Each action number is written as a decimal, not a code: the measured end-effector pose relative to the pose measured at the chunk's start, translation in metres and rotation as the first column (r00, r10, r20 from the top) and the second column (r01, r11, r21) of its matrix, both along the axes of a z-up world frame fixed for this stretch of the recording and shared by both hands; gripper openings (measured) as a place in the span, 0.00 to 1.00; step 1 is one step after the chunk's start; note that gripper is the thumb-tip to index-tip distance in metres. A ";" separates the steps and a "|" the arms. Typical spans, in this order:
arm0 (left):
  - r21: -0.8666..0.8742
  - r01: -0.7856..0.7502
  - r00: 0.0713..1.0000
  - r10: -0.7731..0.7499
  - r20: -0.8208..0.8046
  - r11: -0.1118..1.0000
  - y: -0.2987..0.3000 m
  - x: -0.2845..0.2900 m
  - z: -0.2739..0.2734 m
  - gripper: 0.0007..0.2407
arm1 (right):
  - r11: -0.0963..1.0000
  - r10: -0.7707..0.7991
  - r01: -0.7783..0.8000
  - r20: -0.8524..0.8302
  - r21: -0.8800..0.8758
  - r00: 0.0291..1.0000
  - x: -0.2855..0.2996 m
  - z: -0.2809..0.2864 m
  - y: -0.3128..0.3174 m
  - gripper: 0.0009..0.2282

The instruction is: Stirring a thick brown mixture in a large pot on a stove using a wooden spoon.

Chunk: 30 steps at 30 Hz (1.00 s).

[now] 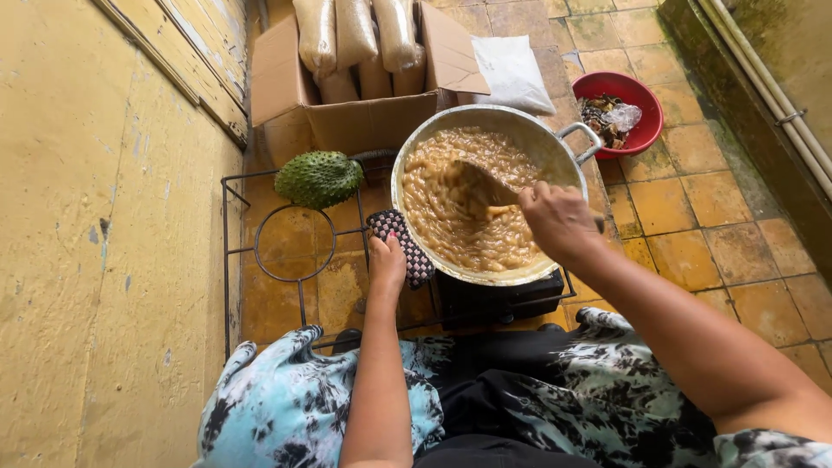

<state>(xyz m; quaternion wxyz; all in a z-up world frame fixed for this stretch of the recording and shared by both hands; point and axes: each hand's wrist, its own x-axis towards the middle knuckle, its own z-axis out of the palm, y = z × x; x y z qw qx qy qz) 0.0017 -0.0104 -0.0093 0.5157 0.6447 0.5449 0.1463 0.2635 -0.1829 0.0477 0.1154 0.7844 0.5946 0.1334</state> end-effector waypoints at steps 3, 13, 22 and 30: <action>-0.020 0.027 0.999 -0.027 -0.024 0.999 0.010 0.000 -0.031 0.22 | 0.977 -0.208 0.200 -0.125 -0.073 0.970 -0.025 0.080 -0.017 0.11; -0.175 0.051 0.985 -0.078 -0.152 0.983 0.025 0.011 -0.033 0.21 | 0.747 -0.550 0.557 0.133 -0.363 0.825 0.009 0.108 -0.058 0.15; -0.100 0.077 0.996 -0.080 -0.027 0.992 0.018 0.000 -0.020 0.23 | 0.729 -0.593 0.396 -0.227 -0.559 0.772 0.020 0.014 -0.058 0.28; -0.086 0.039 0.998 -0.043 -0.040 0.996 0.004 -0.001 0.009 0.19 | 0.774 -0.596 0.420 -0.769 -0.474 0.229 0.007 -0.074 -0.013 0.22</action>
